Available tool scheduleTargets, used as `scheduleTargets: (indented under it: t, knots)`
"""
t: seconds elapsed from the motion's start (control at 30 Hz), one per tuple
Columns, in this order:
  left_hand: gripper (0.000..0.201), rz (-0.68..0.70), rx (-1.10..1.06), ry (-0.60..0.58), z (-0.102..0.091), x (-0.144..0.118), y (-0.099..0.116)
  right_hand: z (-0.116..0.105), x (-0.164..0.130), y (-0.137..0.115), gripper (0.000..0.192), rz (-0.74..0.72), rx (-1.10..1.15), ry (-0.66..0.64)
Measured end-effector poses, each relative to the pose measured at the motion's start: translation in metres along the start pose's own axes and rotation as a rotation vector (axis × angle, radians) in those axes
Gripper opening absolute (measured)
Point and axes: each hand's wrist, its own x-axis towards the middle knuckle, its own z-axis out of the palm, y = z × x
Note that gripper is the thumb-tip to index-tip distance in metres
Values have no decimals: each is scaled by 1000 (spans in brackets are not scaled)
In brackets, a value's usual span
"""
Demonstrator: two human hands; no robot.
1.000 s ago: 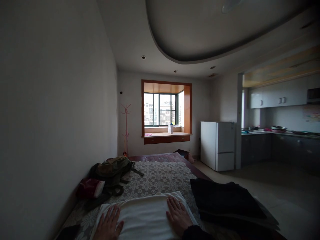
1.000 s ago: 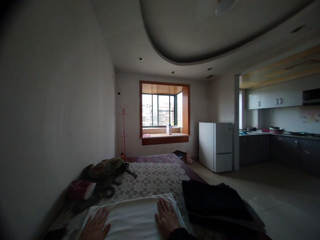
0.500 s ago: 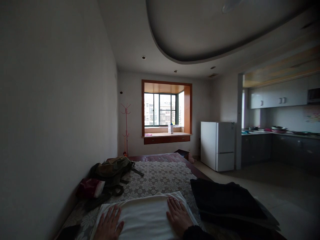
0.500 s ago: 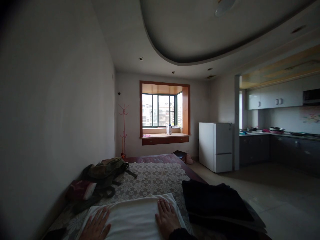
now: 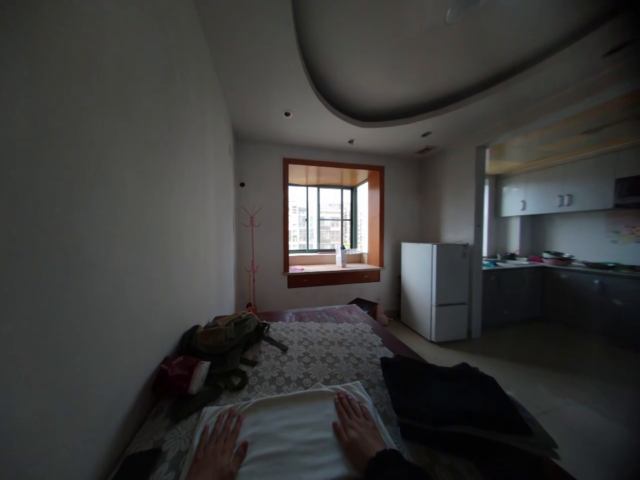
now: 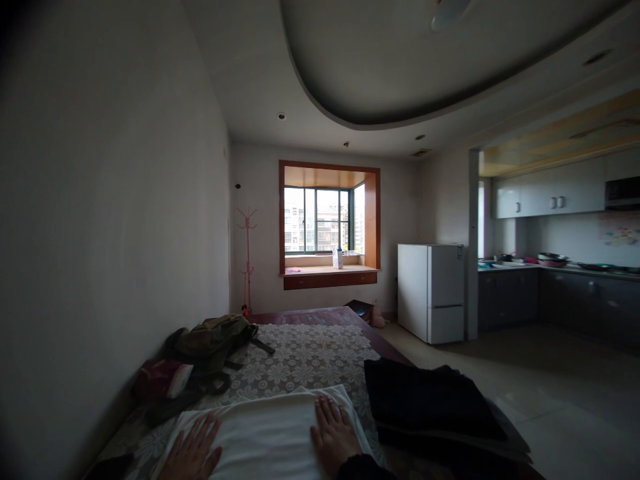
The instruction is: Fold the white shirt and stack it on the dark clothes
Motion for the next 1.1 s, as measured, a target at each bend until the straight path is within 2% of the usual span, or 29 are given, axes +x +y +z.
scheduleTargets:
  t: [0.27,0.43,0.6,0.67,0.73,0.8,0.87,0.9,0.97,1.03,1.1]
  knots:
    - [61,21,-7,40,9,2,-7,6,2,5,61,-6,7,21]
    - [62,32,-30,28,5,-1,-6,7,2,3,60,-16,24,67]
    - [64,-29,-240,32,-4,0,-3,-5,-3,-3,63,9,127,59]
    - [59,-56,-453,95,-8,3,-5,-12,-3,-3,63,14,265,102]
    - [49,-125,-798,193,-13,8,-7,-21,-1,-1,56,47,501,221]
    - [40,-246,-1253,262,-20,12,-8,-29,4,0,47,135,849,391]
    - [34,-377,-1703,258,-25,16,-9,-35,10,0,42,232,1276,487]
    - [31,-431,-1890,227,-27,17,-9,-36,13,0,40,266,1486,471]
    - [29,-517,-2158,151,-29,20,-11,-36,18,0,35,313,1814,338]
    - [35,-601,-2302,120,-28,21,-14,-35,21,4,29,364,1995,195]
    - [44,-662,-2380,160,-27,21,-19,-35,23,10,23,423,2085,137]
